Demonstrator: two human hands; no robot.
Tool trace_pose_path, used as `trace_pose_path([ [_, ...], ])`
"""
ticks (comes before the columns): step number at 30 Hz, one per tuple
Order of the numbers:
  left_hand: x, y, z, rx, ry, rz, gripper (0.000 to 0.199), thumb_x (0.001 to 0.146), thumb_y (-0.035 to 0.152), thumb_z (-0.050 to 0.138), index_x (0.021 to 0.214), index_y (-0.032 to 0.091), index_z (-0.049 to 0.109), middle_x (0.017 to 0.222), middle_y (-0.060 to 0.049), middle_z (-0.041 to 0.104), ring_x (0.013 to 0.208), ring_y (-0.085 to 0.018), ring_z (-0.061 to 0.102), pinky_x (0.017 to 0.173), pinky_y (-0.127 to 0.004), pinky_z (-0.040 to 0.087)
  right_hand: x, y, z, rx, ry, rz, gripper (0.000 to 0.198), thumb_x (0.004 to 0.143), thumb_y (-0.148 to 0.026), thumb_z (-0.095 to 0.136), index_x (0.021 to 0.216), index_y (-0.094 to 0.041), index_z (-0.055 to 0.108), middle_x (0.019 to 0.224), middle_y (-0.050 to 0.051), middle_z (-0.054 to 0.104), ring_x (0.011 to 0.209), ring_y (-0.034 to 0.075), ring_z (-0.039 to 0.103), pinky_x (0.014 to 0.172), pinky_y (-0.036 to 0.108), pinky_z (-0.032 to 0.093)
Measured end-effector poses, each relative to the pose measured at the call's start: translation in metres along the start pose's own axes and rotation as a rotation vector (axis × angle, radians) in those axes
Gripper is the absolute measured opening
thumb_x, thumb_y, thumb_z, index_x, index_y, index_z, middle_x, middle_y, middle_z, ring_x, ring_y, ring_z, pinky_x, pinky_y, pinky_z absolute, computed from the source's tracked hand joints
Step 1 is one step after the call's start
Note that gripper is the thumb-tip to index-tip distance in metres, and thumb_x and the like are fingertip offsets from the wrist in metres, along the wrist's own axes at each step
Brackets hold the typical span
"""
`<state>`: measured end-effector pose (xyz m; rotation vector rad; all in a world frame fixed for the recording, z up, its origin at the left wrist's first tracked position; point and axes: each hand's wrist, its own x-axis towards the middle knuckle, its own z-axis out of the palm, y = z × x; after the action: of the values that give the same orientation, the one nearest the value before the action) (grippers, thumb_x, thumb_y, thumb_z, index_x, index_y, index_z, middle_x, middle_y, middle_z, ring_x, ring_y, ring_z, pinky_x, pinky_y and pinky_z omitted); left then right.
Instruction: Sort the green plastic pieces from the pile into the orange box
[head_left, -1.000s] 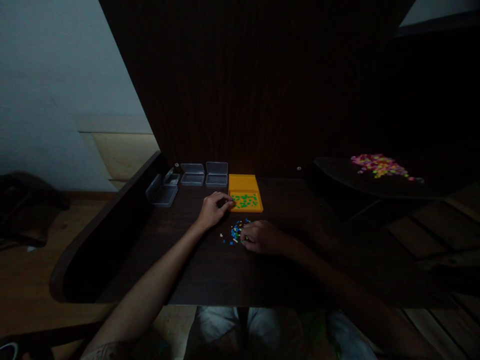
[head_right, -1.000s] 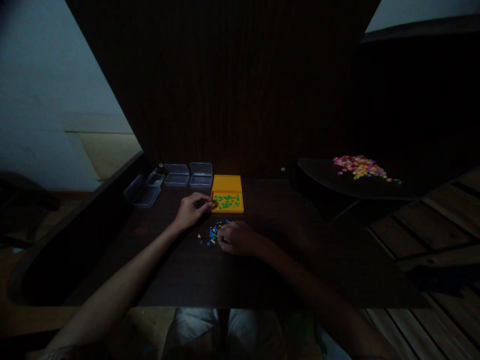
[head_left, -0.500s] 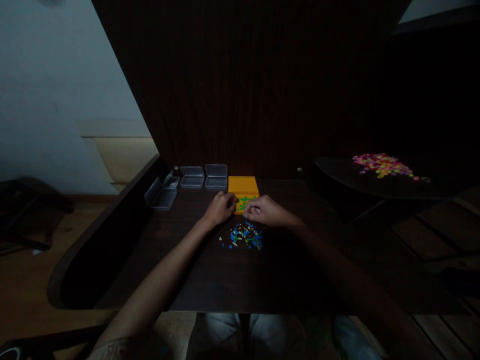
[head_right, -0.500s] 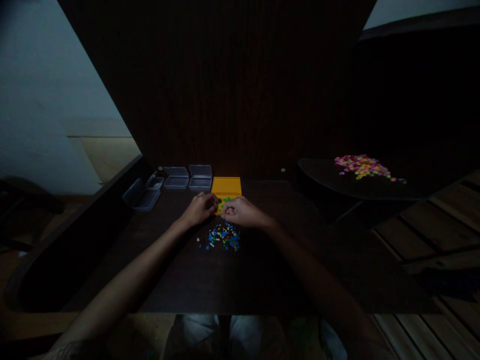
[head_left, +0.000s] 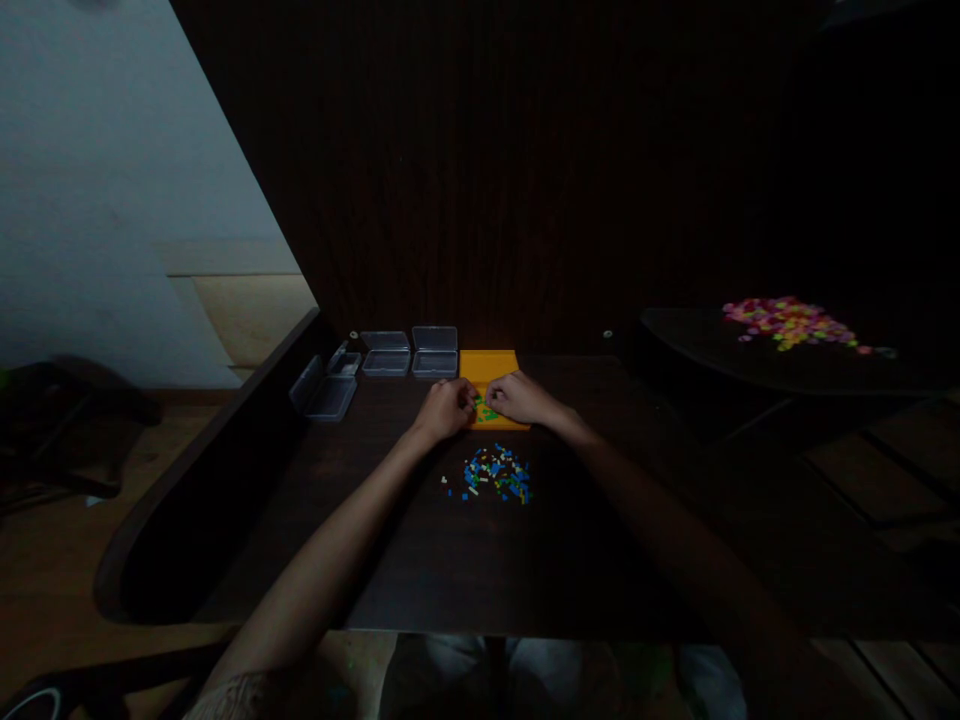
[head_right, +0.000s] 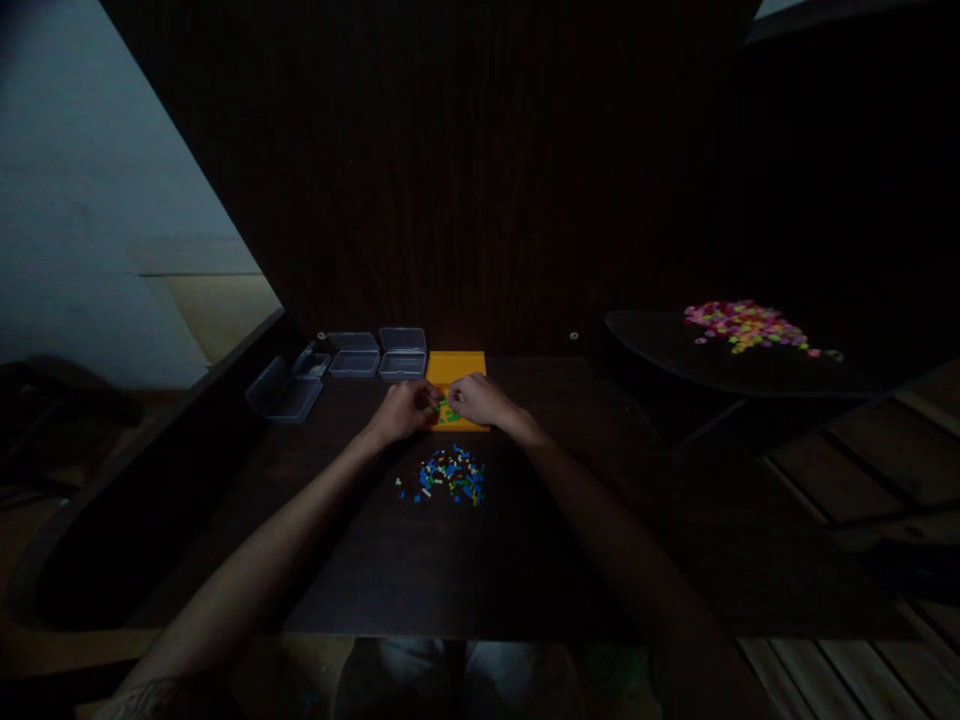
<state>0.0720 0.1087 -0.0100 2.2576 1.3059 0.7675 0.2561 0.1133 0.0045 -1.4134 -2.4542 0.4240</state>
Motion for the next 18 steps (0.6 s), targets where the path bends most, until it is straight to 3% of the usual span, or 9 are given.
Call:
trace_pose_path([
  [5, -0.002, -0.003, 0.000, -0.034, 0.024, -0.019, 0.022, 0.067, 0.005, 0.061, 0.085, 0.016, 0.066, 0.078, -0.003, 0.073, 0.070, -0.016, 0.067, 0.072, -0.027, 0.051, -0.001, 0.004, 0.001, -0.016, 0.006, -0.012, 0.022, 0.080, -0.015, 0.054, 0.082, -0.012, 0.076, 0.070, 0.005, 0.069, 0.057, 0.010, 0.050, 0.056, 0.022, 0.028],
  [18, -0.004, -0.012, 0.000, -0.376, 0.123, -0.161, 0.021, 0.067, 0.017, 0.070, 0.088, 0.012, 0.067, 0.079, -0.006, 0.075, 0.069, -0.016, 0.067, 0.068, -0.027, 0.051, 0.002, -0.007, 0.000, 0.214, 0.096, -0.082, 0.018, 0.079, -0.021, 0.064, 0.087, -0.011, 0.076, 0.065, 0.001, 0.063, 0.057, 0.008, 0.048, 0.055, 0.020, 0.031],
])
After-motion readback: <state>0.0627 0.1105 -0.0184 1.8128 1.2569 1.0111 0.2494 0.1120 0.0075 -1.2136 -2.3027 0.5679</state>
